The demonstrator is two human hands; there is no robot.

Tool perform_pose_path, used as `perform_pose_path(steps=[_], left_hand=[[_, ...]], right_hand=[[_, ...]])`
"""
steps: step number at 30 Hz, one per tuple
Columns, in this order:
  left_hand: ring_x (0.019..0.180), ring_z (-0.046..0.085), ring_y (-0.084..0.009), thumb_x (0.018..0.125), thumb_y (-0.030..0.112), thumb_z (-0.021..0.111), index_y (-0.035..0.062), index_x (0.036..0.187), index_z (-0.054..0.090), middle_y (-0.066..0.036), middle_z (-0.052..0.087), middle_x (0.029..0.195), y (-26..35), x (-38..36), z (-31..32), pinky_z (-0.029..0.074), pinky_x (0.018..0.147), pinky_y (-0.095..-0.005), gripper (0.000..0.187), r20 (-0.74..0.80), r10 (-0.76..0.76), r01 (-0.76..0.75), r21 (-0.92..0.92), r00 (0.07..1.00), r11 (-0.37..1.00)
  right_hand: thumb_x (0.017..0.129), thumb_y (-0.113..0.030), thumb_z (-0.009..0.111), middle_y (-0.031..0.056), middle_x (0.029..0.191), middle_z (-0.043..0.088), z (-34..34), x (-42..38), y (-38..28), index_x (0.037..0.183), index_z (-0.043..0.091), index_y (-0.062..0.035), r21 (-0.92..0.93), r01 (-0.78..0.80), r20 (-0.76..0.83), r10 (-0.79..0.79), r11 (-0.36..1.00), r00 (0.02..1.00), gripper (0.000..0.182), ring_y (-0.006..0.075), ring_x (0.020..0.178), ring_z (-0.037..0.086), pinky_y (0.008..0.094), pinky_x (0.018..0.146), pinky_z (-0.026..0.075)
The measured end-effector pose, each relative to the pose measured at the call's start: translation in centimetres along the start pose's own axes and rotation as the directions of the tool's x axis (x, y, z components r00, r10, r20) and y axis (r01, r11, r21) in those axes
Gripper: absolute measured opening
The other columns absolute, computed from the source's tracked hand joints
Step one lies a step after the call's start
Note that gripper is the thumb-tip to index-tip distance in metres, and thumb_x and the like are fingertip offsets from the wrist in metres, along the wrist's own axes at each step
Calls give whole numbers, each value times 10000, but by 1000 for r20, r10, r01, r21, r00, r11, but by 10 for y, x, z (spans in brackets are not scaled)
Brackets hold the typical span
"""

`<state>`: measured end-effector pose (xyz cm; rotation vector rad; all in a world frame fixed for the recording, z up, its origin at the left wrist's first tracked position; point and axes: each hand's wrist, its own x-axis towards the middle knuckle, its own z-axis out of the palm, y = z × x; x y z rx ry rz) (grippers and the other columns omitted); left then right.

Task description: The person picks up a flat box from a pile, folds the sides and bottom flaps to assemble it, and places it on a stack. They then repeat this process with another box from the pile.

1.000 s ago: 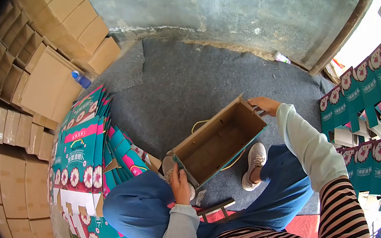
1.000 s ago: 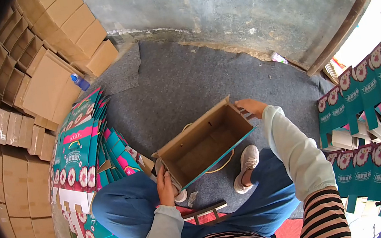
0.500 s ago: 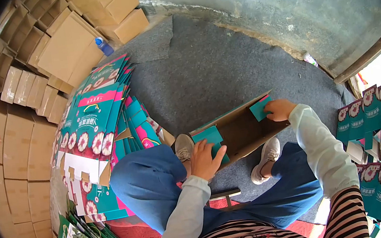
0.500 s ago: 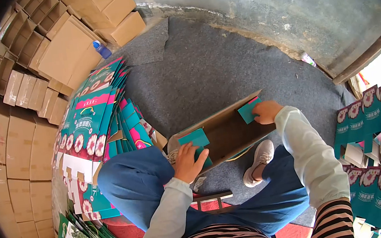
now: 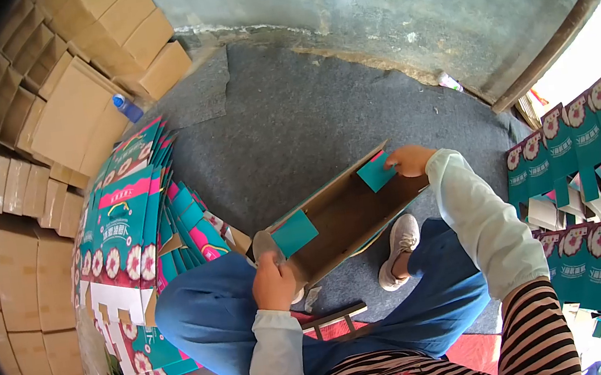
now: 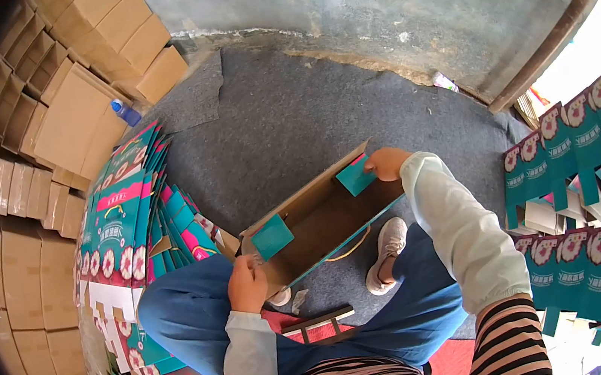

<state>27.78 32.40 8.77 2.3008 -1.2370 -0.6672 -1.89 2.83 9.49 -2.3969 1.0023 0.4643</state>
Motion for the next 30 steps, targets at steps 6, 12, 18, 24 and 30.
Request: perform_pose_path(steps=[6,12,18,24,30], left_hand=[[1139,474,-317,626,297,808,27,1051,524,-125,569,1108,52,15,-22,318,969,-533,578,-290,502,-222,644,815,732],[905,556,-278,665,319,767,84,925,513,-79,545,864,50,40,-11,410,847,-449,432,22,457,-343,694,889,633],[695,615,-265,752,289,695,89,915,498,-93,543,833,28,40,0,482,596,-380,325,19,614,-466,671,789,577],[654,629,-266,817,194,602,91,896,489,-92,546,799,20,45,2,497,535,-368,173,72,598,-488,660,798,572],[722,631,-224,794,102,547,67,878,516,-76,552,780,29,43,-5,519,566,-318,96,89,577,-470,686,812,555]], right_hand=[[783,-69,512,124,921,679,-1,0,13,1061,648,-9,361,-49,33,40,931,999,316,204,836,655,326,792,484],[794,-116,522,100,891,675,6,8,39,1018,664,-34,572,-44,-10,61,819,998,278,213,794,653,325,750,494],[851,-255,492,129,1075,635,-7,-2,46,1124,581,-41,704,-250,166,187,665,968,358,242,883,664,391,794,486],[846,-476,466,148,1136,597,-31,-19,20,1245,506,-77,624,-305,217,216,720,952,566,262,956,635,412,802,484],[846,-554,442,146,1175,564,-35,-25,2,1295,460,-82,662,-274,192,195,698,962,652,248,926,635,409,801,488]])
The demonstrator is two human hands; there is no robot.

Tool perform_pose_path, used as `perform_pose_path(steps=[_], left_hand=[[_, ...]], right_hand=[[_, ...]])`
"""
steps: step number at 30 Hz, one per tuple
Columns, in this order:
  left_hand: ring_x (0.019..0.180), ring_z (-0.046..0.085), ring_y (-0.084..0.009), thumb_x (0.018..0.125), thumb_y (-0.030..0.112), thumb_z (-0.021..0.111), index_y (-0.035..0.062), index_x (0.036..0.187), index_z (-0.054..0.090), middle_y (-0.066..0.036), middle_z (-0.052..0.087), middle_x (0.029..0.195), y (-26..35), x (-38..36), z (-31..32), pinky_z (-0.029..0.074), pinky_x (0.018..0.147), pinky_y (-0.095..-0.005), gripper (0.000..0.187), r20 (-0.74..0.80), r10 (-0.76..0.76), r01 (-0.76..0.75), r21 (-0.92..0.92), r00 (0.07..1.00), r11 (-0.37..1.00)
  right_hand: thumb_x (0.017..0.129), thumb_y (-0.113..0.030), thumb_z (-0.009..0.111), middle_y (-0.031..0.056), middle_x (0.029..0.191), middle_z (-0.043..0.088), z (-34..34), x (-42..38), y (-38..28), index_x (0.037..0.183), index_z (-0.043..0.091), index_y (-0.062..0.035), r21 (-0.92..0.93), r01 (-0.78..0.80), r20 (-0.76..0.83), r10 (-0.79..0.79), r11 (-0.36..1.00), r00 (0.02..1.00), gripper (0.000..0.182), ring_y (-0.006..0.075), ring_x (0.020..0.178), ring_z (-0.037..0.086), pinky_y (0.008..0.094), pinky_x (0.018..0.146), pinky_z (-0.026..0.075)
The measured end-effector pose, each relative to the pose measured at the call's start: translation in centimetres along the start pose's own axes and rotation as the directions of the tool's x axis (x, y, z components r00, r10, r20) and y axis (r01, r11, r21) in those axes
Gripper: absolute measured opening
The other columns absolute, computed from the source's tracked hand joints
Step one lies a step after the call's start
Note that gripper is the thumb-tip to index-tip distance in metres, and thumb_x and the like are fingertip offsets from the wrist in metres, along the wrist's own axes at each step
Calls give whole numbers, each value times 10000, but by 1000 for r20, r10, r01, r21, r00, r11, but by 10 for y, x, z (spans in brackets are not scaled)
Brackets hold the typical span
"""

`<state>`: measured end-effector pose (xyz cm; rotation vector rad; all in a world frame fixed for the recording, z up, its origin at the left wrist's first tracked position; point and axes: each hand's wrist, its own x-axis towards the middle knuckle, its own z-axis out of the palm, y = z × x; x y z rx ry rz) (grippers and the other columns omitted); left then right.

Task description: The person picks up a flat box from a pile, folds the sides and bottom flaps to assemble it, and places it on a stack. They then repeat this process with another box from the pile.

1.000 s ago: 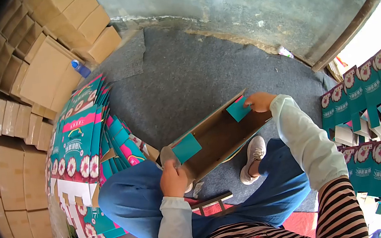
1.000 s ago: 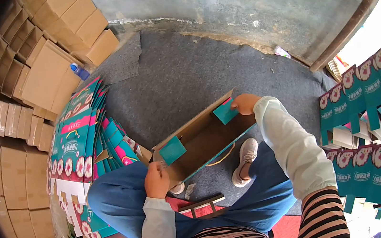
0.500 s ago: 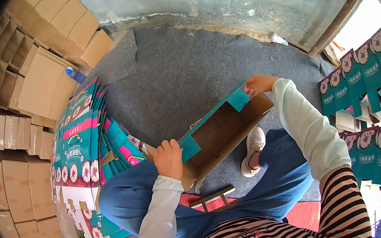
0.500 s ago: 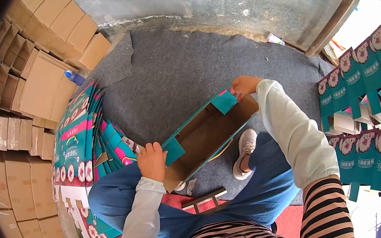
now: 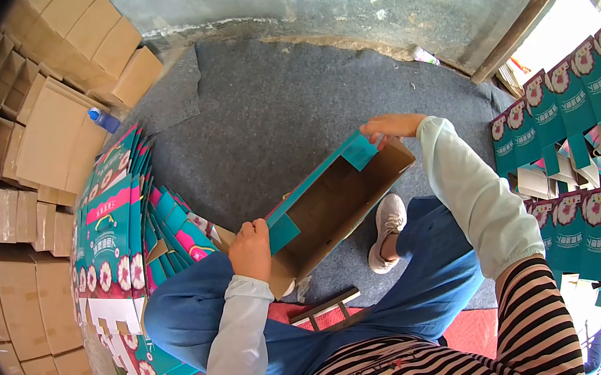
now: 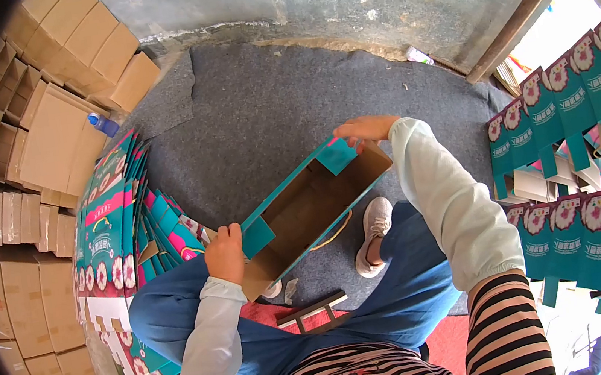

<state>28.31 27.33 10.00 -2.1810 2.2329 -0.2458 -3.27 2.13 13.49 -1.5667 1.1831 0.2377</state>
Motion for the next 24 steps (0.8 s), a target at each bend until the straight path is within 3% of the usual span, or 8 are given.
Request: perform_pose_path(steps=[3,6,9,12,15,18,24], left_hand=[[648,629,-273,813,89,521,90,853,473,-93,541,758,1,0,3,502,536,-365,63,-79,7,-13,-79,997,997],[774,629,-239,817,93,524,57,905,519,-85,558,823,3,-2,0,521,566,-322,95,52,3,-1,-37,999,999],[837,619,-268,817,107,564,50,959,514,-108,557,911,10,-10,2,527,599,-348,160,9,26,-25,-139,1000,990],[876,606,-297,796,134,627,48,1002,508,-128,545,985,11,-11,-1,527,640,-378,254,-13,-6,1,-321,1000,947],[868,601,-315,762,163,684,46,984,504,-121,557,925,6,-6,-4,522,690,-402,309,123,-28,69,-348,992,935],[884,599,-324,774,190,678,53,982,496,-126,574,926,4,5,-2,496,711,-432,309,252,-61,124,-240,966,963],[769,596,-255,726,294,721,99,840,535,-79,575,823,21,17,7,452,649,-386,292,-31,-53,56,104,998,993]], right_hand=[[858,-515,487,146,1184,551,-5,21,19,1338,426,-98,-98,53,3,-53,994,999,639,240,896,644,393,796,497],[872,-436,545,146,1162,556,-3,12,19,1371,396,-113,-91,113,40,-110,989,993,612,235,866,650,378,792,504],[877,-372,584,146,1167,564,-9,11,19,1392,370,-122,-158,75,97,-61,985,993,611,226,900,647,359,780,509],[891,-397,557,142,1193,564,-11,11,18,1405,350,-130,-145,126,151,-104,981,983,615,231,939,641,363,815,498],[899,-412,535,140,1227,556,-8,15,12,1415,328,-115,-191,190,141,-164,963,976,630,239,978,631,369,858,479],[910,-403,497,142,1226,562,-3,22,12,1414,322,-90,-60,159,140,-150,985,979,619,244,991,627,377,893,460],[898,-392,474,143,1266,541,0,51,16,1414,330,-81,-47,29,152,-21,998,988,620,260,1033,608,380,900,456]])
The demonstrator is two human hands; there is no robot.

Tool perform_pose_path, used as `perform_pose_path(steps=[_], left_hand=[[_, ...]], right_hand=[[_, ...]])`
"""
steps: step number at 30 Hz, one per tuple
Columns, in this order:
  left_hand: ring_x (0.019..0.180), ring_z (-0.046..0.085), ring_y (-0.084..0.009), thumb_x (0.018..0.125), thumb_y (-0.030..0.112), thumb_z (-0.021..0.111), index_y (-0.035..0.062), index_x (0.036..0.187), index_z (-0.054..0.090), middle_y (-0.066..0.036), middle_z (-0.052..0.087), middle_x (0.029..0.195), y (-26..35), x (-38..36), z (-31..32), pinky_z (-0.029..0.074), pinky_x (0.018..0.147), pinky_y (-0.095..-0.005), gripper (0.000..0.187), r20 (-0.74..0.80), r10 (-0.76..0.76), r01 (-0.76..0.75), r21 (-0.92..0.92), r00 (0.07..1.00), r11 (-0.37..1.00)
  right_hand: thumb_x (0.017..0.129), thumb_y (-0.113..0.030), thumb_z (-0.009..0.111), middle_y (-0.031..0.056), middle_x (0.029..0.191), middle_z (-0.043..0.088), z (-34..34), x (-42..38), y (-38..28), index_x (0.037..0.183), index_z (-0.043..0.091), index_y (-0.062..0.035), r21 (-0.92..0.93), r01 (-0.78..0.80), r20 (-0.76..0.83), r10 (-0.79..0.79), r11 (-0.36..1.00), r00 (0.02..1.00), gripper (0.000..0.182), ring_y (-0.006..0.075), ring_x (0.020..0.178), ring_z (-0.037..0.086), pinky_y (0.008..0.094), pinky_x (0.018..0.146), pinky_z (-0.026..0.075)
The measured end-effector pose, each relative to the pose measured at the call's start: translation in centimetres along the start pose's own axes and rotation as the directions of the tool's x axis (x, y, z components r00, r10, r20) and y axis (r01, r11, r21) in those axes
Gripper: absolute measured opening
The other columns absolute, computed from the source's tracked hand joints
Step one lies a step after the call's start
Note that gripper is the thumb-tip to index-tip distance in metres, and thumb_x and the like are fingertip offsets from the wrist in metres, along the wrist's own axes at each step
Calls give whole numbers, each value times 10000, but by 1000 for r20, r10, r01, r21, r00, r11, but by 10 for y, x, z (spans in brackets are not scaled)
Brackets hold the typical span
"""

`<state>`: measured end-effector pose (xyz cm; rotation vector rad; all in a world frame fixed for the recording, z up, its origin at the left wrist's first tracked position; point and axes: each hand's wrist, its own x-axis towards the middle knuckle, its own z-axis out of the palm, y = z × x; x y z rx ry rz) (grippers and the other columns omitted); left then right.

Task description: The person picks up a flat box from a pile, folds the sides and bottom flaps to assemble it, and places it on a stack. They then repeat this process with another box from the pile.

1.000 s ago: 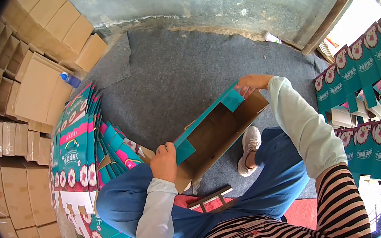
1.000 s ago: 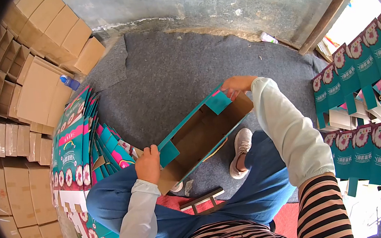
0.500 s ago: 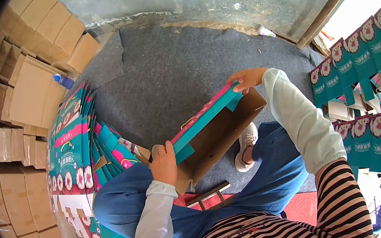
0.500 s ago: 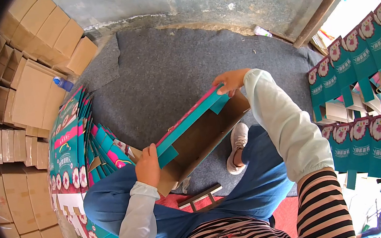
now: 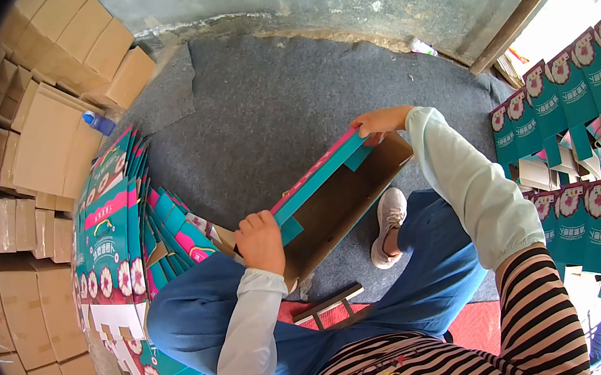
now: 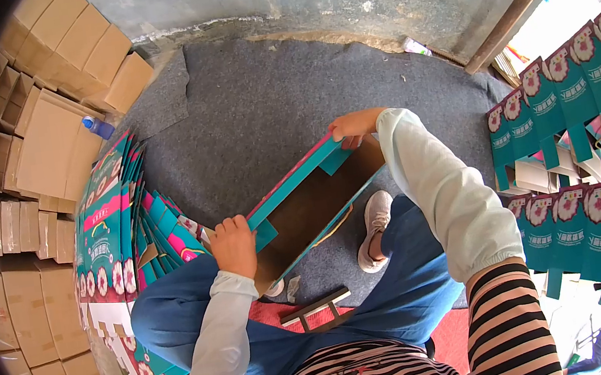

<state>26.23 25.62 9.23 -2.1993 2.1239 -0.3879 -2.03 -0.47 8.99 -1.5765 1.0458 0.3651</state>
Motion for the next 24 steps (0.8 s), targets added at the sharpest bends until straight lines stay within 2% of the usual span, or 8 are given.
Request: perform_pose_path(steps=[3,7,11,12,15,16,20,24], left_hand=[[760,594,-238,716,280,714,110,819,548,-61,574,793,10,10,10,437,659,-374,259,37,37,-40,94,999,995],[735,597,-236,701,266,687,108,800,573,-80,602,792,22,9,34,442,603,-360,217,31,103,-107,291,994,951],[759,602,-240,660,398,749,47,1021,568,-169,582,988,23,-7,20,472,658,-346,535,103,155,-178,284,983,942],[862,594,-286,634,474,764,15,1118,523,-197,540,1112,16,-8,4,489,723,-371,709,255,158,-186,93,954,978],[903,540,-310,608,500,772,29,1105,529,-187,541,1124,-15,-12,-4,461,697,-401,727,244,184,-96,-333,952,938],[1015,518,-341,636,470,768,13,1105,523,-182,531,1135,-24,-11,-11,456,822,-403,699,311,161,-13,-427,937,904],[1136,492,-348,680,353,773,7,1092,522,-190,505,1176,-49,-18,1,438,931,-415,593,392,161,107,-580,906,807],[1101,528,-346,729,327,745,-1,1185,476,-194,506,1214,-40,-16,2,458,901,-410,622,452,136,91,-445,881,891]], right_hand=[[866,-432,524,146,1309,511,8,-16,-23,1396,369,-79,94,8,-63,-2,996,998,655,282,1030,606,378,922,447],[824,-454,588,135,1340,489,13,-2,-7,1378,403,-94,-220,98,-52,-112,971,992,686,313,1130,545,403,988,394],[773,-423,665,146,1351,481,11,3,11,1382,402,-128,-468,215,-26,-257,857,966,727,332,1260,435,436,1042,331],[761,-409,681,150,1350,480,14,-1,8,1380,404,-133,-475,195,-41,-243,858,969,733,336,1254,441,437,1038,338],[723,-383,726,147,1323,503,23,-21,-20,1371,418,-155,-563,83,-97,-165,822,982,753,339,1218,473,438,1003,378],[710,-377,741,144,1309,515,28,-24,-28,1367,424,-164,-599,41,-114,-136,800,984,760,338,1202,487,438,988,394],[649,-414,785,118,1099,599,39,-19,-47,1280,501,-169,-840,-129,-237,-143,527,961,735,302,1068,572,406,865,470],[582,-354,834,103,1103,591,54,2,-51,1226,527,-136,-965,-96,-166,-283,246,945,746,286,1067,565,390,839,475]])
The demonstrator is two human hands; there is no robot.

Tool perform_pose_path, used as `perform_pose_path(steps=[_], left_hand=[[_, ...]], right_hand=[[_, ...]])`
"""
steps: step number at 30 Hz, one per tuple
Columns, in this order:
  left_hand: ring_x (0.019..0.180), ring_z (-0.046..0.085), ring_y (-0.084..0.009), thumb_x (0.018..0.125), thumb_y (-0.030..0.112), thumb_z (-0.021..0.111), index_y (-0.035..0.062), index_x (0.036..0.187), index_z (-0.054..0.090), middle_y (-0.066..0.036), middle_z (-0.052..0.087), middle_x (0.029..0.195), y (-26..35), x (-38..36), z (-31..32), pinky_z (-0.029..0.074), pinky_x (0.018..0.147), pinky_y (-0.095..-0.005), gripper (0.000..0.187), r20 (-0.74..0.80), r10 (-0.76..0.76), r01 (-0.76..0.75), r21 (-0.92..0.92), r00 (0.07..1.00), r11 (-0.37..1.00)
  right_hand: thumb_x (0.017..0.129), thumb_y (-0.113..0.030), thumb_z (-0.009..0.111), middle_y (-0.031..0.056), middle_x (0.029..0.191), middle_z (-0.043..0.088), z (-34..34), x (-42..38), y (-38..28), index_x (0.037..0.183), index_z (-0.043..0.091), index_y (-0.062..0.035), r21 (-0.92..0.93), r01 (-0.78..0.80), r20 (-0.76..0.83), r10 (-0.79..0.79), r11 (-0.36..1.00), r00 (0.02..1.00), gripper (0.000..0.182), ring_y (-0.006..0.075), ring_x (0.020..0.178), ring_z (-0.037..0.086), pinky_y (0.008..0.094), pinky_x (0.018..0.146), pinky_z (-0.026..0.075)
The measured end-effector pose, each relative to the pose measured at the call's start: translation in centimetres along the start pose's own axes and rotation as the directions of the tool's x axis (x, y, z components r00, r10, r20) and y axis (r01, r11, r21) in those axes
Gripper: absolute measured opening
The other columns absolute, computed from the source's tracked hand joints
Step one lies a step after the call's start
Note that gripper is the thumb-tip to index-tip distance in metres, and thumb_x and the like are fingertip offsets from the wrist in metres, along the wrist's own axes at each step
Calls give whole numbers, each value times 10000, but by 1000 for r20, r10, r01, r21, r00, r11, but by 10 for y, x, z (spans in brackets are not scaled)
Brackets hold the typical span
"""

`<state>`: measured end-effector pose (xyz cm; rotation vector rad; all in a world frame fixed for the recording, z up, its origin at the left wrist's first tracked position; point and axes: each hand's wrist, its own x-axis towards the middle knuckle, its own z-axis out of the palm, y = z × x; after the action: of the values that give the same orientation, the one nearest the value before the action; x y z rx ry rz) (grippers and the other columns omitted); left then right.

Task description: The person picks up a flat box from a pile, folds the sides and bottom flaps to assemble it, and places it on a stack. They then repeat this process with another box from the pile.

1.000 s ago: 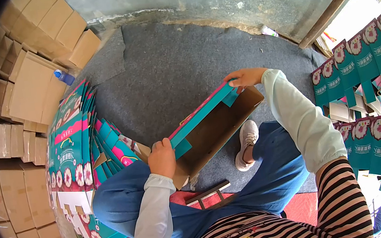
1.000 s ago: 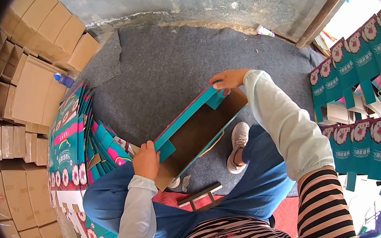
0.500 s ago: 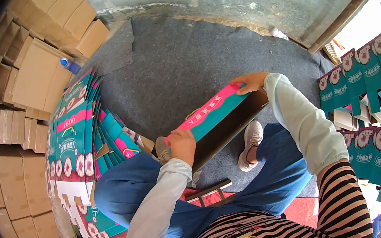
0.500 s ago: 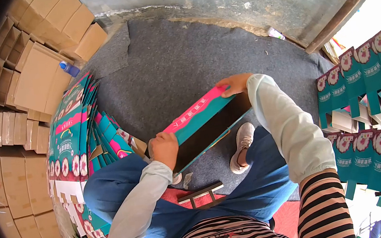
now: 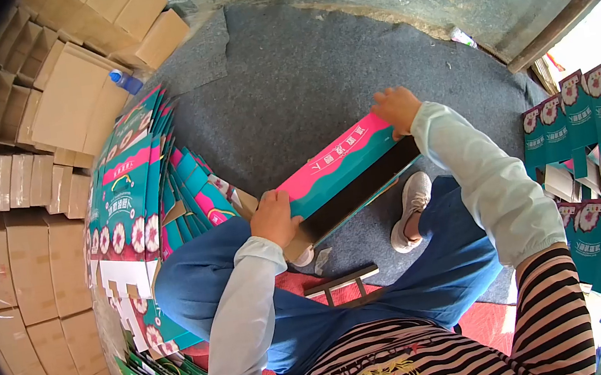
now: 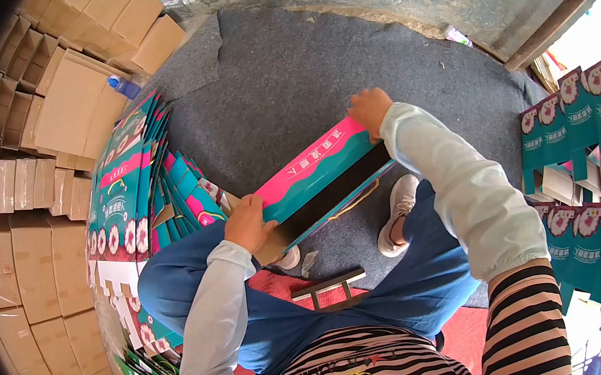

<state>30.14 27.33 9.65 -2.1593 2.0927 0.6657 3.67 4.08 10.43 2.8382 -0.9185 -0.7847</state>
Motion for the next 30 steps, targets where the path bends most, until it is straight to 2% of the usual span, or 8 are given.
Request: perform_pose_path(steps=[8,11,18,21,23,25,29,30], left_hand=[[993,599,-270,671,441,771,48,1068,618,-138,594,1084,27,39,13,517,785,-368,579,149,-114,35,451,982,892],[975,608,-256,632,490,782,48,1025,663,-138,598,1068,37,53,1,515,790,-347,603,302,-149,-16,482,942,876],[958,612,-289,651,479,772,34,1047,656,-173,585,1057,20,62,24,506,806,-361,607,226,-108,-9,462,968,887],[901,620,-325,729,456,715,33,982,637,-196,591,1019,21,40,-18,498,784,-402,499,167,-84,32,296,982,955],[853,620,-346,813,396,643,30,887,593,-201,611,923,-9,25,-32,483,746,-446,377,-68,-55,61,95,996,994],[740,630,-302,845,214,601,25,946,541,-155,616,760,-37,-6,-48,486,640,-393,223,-44,-83,77,-116,996,990],[731,643,-236,778,224,698,10,1298,411,-176,635,943,-26,-35,-13,493,630,-319,631,63,4,23,-422,998,906],[1137,513,-383,742,354,734,-17,1342,340,-283,512,1201,-23,-28,18,431,933,-406,808,-66,-6,-28,-503,998,864]], right_hand=[[517,-278,867,63,1084,593,12,14,-10,1172,519,-114,77,41,-18,-40,996,999,759,270,1074,552,389,850,465],[508,-253,865,68,1077,595,21,16,-12,1124,527,-77,53,82,-116,-76,995,990,724,267,1047,563,385,821,487],[492,-215,864,91,1055,594,38,20,-18,1079,528,-39,31,59,-243,-50,998,969,699,271,1004,573,356,736,535],[493,-208,864,95,1062,591,38,21,-17,1085,526,-37,41,51,-222,-40,998,974,703,277,1004,571,350,756,534],[493,-199,864,98,1069,588,41,19,-17,1094,523,-34,56,50,-221,-36,997,975,710,279,1008,569,346,765,533],[493,-192,865,99,1075,586,41,18,-17,1106,518,-32,54,47,-221,-34,997,975,723,282,1015,566,345,770,533],[493,-179,863,101,1075,585,43,19,-18,1122,512,-28,61,54,-230,-39,997,972,736,290,1020,562,346,781,530],[495,-179,862,102,1075,584,42,19,-18,1121,511,-28,64,52,-229,-36,997,973,733,292,1020,561,346,784,529]])
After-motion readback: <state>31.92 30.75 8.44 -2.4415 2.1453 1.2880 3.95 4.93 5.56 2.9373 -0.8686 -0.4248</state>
